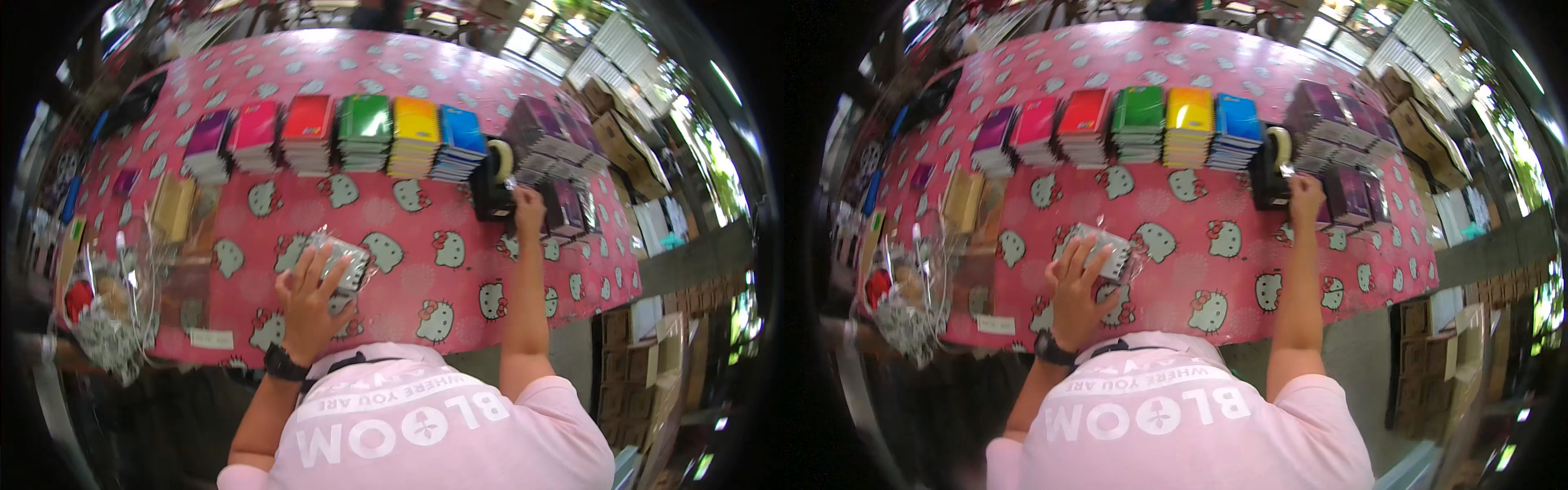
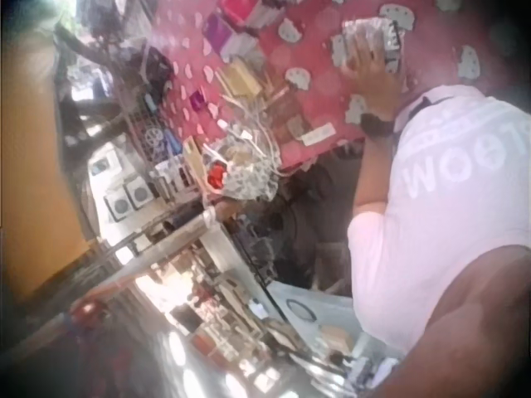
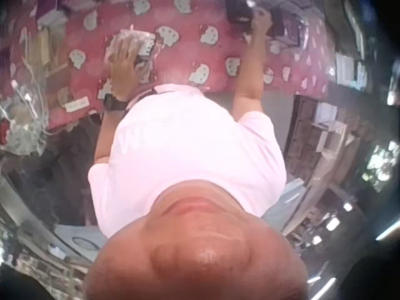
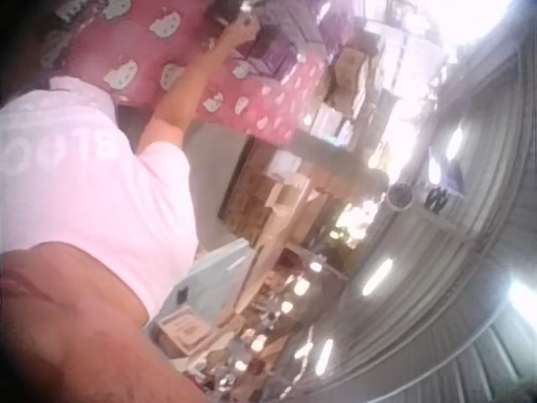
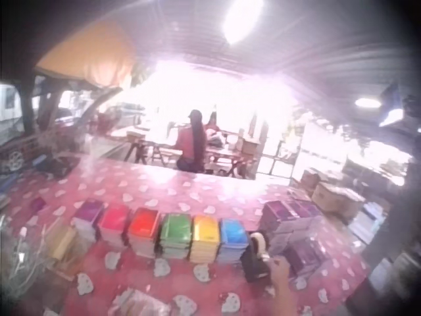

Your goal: The person picks up several colorful notebooks from a table and places them into clear plastic bags. The person then seals each bag using adhesive tape from a dispenser.

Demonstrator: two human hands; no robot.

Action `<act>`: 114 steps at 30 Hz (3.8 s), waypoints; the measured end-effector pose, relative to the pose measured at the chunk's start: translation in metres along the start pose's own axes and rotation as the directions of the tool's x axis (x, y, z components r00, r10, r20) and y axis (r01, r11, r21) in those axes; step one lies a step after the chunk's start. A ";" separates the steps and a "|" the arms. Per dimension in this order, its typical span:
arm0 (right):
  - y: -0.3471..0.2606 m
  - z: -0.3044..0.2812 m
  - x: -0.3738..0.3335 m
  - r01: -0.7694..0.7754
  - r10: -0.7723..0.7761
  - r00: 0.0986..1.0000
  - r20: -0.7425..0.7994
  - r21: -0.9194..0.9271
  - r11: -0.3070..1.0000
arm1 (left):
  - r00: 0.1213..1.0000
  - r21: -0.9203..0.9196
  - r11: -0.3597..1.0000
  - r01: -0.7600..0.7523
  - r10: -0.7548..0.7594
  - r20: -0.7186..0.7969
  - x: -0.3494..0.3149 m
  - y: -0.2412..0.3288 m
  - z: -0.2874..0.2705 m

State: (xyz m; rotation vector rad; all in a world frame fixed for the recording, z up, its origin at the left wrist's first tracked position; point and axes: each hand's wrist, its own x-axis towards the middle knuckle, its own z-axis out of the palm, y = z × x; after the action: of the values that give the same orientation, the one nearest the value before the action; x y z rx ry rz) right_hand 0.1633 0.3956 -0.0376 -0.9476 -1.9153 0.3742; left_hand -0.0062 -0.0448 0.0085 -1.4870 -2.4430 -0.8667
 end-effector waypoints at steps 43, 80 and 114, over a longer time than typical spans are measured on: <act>-0.298 0.055 -0.050 -0.053 -0.500 0.017 0.866 0.500 0.864 | 0.987 -0.035 0.990 0.133 -0.129 0.097 0.002 0.006 -0.005; -0.213 0.018 -0.136 -0.666 -0.362 0.488 0.794 0.607 0.433 | 0.994 -0.811 0.578 0.091 -0.097 0.042 0.021 -0.038 0.038; -0.241 -0.063 -0.085 0.029 -0.518 0.633 0.576 0.650 0.759 | 0.992 -0.304 0.953 0.011 0.027 0.121 0.115 0.000 -0.049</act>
State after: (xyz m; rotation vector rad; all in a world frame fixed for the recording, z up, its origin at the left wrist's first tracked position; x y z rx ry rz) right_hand 0.1280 0.1668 0.0869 0.0045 -2.3772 1.2317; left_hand -0.0707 0.0165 0.0959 -1.6952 -2.4737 -1.2322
